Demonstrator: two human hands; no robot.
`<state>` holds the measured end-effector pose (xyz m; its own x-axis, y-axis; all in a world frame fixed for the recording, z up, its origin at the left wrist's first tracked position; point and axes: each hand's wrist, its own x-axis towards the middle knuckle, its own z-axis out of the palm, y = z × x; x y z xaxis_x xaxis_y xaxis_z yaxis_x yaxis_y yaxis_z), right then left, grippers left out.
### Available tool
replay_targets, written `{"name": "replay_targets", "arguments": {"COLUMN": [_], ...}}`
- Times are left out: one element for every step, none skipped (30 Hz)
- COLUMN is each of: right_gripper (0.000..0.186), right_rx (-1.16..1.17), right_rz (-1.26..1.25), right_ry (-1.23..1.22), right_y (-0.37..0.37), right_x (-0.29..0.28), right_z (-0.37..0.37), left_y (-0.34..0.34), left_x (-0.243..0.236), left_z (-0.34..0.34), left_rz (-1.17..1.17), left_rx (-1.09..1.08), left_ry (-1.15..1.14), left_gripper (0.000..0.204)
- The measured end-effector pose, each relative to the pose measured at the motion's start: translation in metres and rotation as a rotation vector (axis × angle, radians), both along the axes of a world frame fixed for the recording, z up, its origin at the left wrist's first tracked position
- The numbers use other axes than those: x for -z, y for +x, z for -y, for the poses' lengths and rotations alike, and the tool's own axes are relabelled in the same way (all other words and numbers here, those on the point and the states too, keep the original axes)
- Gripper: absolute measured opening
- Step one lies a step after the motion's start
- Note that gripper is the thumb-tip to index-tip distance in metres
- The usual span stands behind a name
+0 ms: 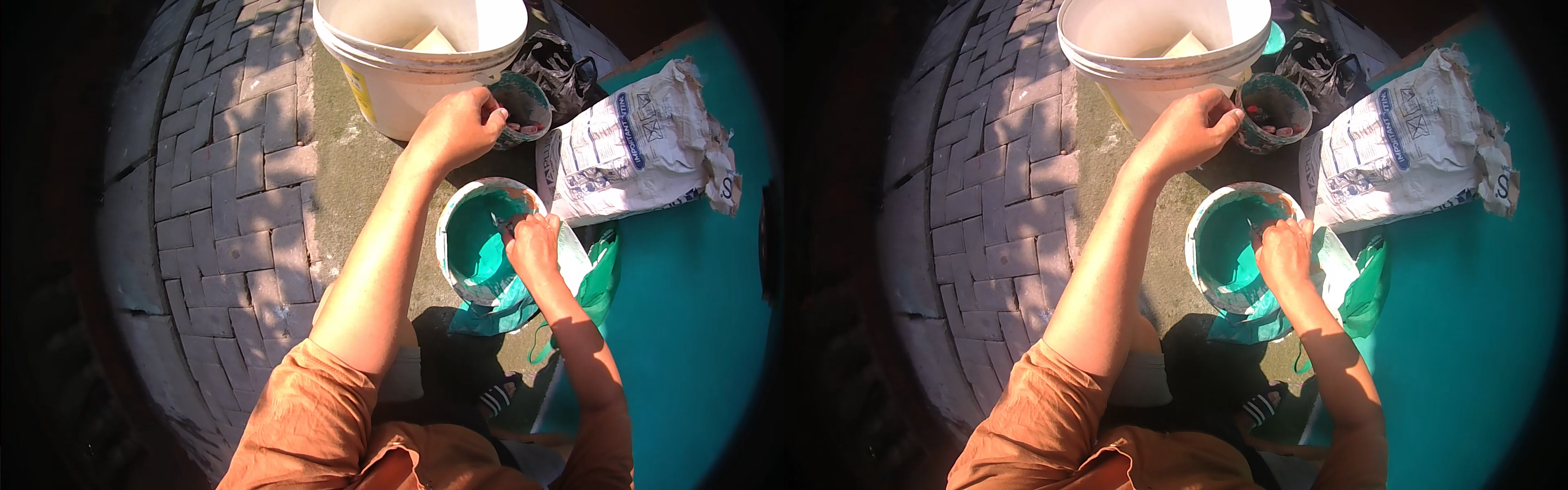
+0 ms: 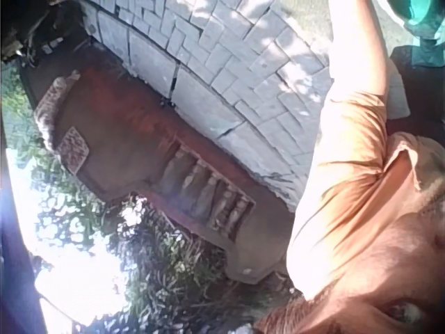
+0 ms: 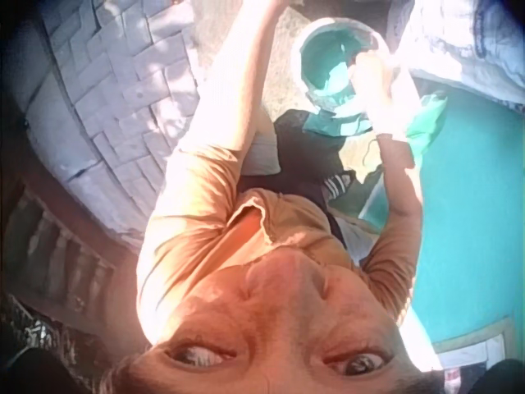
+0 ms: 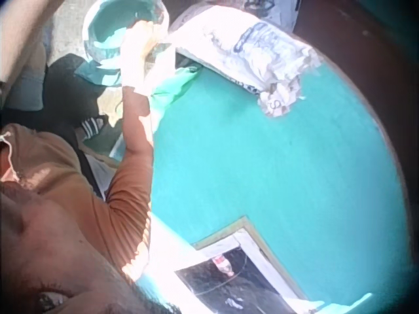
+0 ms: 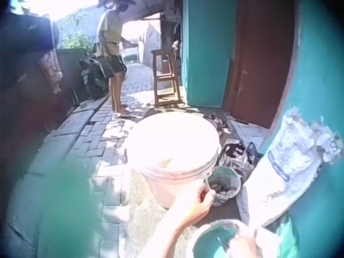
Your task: The person sits on a paved outdoor area and prepares a green paint mixture. They open a black plastic bag, remove a green cloth, and use it to wipe the inside of a paint bucket. They then scoop water from a larger bucket with a yellow scoop and pour it into the paint bucket, followed by stirring the mixture with a metal tool.
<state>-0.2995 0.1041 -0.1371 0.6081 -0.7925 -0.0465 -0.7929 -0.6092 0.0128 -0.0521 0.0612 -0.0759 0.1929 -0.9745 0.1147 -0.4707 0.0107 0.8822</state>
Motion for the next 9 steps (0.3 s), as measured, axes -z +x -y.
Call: {"name": "replay_targets", "arguments": {"right_gripper": [0.013,0.013,0.012,0.012,0.013,0.013,0.013,0.014,0.016], "right_rx": [0.0,0.007,-0.01,-0.026,-0.043,-0.071,-0.099,-0.127,-0.149], "right_rz": [0.021,0.078,0.157,0.135,0.113,0.092,0.07,0.048,-0.034], "right_ry": [0.014,0.025,0.041,0.077,0.111,0.162,0.212,0.261,0.327], "right_y": [0.006,0.012,0.014,0.015,0.017,0.016,0.014,0.012,0.011], "right_x": [-0.001,-0.001,0.002,-0.001,-0.004,-0.004,-0.002,-0.001,-0.007], "right_z": [-0.005,-0.01,-0.015,-0.018,-0.021,-0.023,-0.025,-0.026,-0.025], "left_y": [0.0,0.001,0.0,0.0,0.001,0.001,0.002,0.002,0.002], "left_x": [-0.001,-0.002,-0.002,-0.003,-0.003,-0.002,-0.002,-0.001,-0.002], "left_z": [0.0,0.0,-0.001,-0.001,-0.001,-0.002,-0.002,-0.003,-0.002], "left_rz": [0.003,0.004,0.003,0.004,0.005,0.006,0.003,0.0,-0.004], "left_rx": [0.002,0.002,0.002,0.005,0.007,0.008,0.011,0.013,0.018], "left_ry": [-0.001,0.007,0.017,0.021,0.024,0.03,0.026,0.022,0.016], "left_gripper": [0.034,0.033,0.033,0.033,0.032,0.032,0.032,0.031,0.031]}}
